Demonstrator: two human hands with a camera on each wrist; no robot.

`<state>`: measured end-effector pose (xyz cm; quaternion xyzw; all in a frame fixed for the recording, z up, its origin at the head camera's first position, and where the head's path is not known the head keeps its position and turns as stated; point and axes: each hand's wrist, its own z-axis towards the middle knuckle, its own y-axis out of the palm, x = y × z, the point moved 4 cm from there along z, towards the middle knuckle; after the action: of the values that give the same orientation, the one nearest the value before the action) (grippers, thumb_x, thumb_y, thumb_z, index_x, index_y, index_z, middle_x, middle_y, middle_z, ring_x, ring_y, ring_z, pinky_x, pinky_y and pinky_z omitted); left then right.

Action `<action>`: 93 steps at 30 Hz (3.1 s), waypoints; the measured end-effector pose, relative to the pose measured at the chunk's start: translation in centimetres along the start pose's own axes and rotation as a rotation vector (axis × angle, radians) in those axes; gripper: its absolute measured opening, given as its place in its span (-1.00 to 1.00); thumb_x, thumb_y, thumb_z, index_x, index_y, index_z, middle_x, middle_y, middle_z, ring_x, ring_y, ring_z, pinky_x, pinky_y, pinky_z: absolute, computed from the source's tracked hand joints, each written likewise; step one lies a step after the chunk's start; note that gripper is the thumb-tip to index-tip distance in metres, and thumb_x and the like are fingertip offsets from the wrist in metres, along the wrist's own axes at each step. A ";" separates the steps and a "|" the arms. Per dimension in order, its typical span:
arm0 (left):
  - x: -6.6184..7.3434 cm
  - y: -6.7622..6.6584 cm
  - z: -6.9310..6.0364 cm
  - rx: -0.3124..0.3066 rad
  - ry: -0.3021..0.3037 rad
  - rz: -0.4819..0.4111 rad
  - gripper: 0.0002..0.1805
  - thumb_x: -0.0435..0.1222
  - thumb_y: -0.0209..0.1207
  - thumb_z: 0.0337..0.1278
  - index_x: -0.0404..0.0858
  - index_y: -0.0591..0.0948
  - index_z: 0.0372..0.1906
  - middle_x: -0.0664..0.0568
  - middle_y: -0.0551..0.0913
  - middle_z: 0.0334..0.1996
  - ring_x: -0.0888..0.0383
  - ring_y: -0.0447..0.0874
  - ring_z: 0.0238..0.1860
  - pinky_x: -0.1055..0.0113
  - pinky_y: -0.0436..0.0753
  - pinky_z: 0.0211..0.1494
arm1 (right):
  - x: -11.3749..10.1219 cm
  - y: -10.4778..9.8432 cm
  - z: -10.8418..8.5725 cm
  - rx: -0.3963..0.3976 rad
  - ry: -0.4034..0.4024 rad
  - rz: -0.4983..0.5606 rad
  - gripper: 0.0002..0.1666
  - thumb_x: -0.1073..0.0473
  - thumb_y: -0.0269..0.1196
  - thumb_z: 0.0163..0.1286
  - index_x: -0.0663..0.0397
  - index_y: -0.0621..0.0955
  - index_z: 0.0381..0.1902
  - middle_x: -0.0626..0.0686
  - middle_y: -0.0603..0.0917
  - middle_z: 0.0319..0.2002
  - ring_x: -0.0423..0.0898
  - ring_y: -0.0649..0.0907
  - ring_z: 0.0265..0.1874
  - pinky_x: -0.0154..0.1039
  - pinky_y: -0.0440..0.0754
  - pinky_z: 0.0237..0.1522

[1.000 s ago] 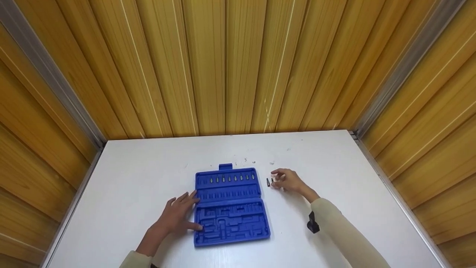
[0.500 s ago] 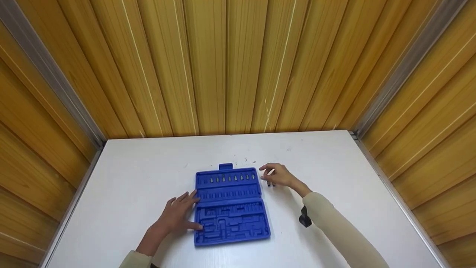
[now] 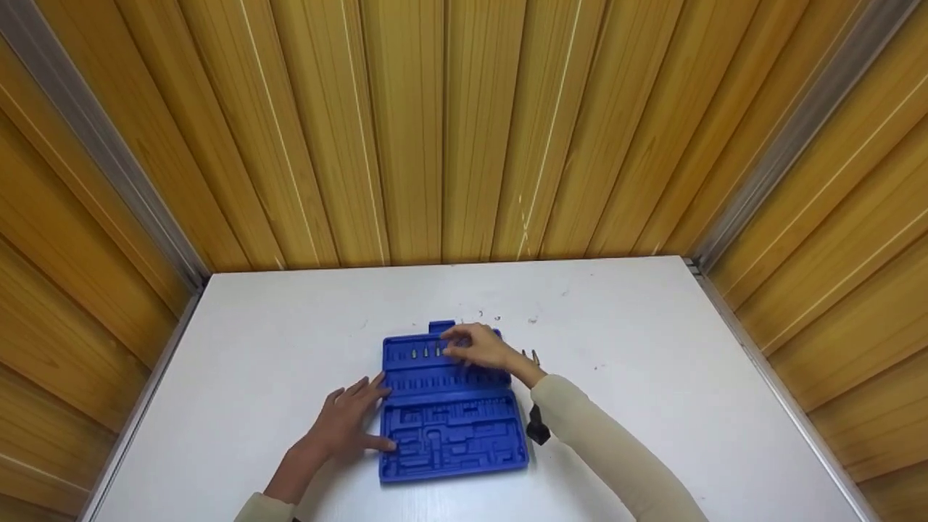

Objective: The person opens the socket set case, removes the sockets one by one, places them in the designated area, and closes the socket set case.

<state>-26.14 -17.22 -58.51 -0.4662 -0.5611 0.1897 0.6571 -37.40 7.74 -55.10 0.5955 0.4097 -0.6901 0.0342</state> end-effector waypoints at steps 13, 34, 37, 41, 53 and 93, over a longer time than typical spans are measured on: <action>0.1 0.5 0.1 0.005 0.017 -0.035 0.03 0.17 0.53 -0.19 -0.24 0.46 0.42 -0.18 0.25 0.58 -0.35 0.17 0.56 -0.46 0.15 0.47 | -0.1 4.9 3.4 0.155 0.090 -0.028 -0.63 0.28 0.24 0.48 0.39 0.63 0.16 0.28 0.79 -0.23 0.01 0.73 -0.50 -0.35 0.67 -0.58; 0.2 0.3 0.1 -0.003 0.005 -0.050 0.04 0.09 0.58 -0.23 -0.32 0.47 0.39 -0.23 0.26 0.57 -0.36 0.15 0.56 -0.47 0.11 0.49 | -0.1 5.9 4.2 0.334 0.273 -0.251 -0.69 0.10 0.43 0.33 0.12 0.78 -0.03 -0.02 0.73 -0.47 -0.29 0.49 -0.60 -0.39 0.38 -0.54; 0.3 0.1 0.1 0.002 0.007 -0.044 0.04 0.07 0.60 -0.25 -0.33 0.48 0.38 -0.25 0.26 0.56 -0.37 0.16 0.56 -0.47 0.11 0.49 | -0.3 5.8 4.3 0.313 0.286 -0.248 -0.69 0.11 0.44 0.31 0.08 0.74 -0.02 0.00 0.74 -0.39 -0.24 0.53 -0.50 -0.32 0.44 -0.44; 0.3 0.1 0.0 0.009 0.016 -0.034 0.03 0.06 0.61 -0.26 -0.35 0.49 0.36 -0.26 0.27 0.56 -0.38 0.18 0.55 -0.48 0.12 0.48 | -0.6 5.9 4.3 0.289 0.271 -0.250 -0.72 0.14 0.42 0.33 0.01 0.66 -0.03 0.02 0.73 -0.34 -0.18 0.58 -0.43 -0.25 0.46 -0.37; 0.4 0.2 0.0 0.020 -0.001 -0.011 0.02 0.06 0.60 -0.26 -0.32 0.50 0.37 -0.22 0.28 0.56 -0.37 0.18 0.55 -0.45 0.13 0.49 | -0.3 6.0 3.6 0.276 0.193 -0.150 -0.86 0.15 0.37 0.39 0.10 0.72 -0.18 0.10 0.78 -0.24 -0.13 0.64 -0.39 -0.23 0.61 -0.32; 0.2 0.2 -0.7 0.019 -0.024 -0.040 0.00 0.03 0.61 -0.25 -0.31 0.49 0.37 -0.22 0.28 0.56 -0.37 0.18 0.55 -0.46 0.12 0.49 | 3.0 -3.3 -6.6 0.253 0.157 0.156 -0.46 0.23 0.31 0.44 0.32 0.49 0.30 0.07 0.67 -0.28 -0.05 0.67 -0.45 -0.34 0.53 -0.50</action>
<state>-25.37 -17.27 -58.56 -0.4465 -0.5763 0.1875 0.6583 -34.82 15.23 -55.61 0.6770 0.2736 -0.6830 -0.0198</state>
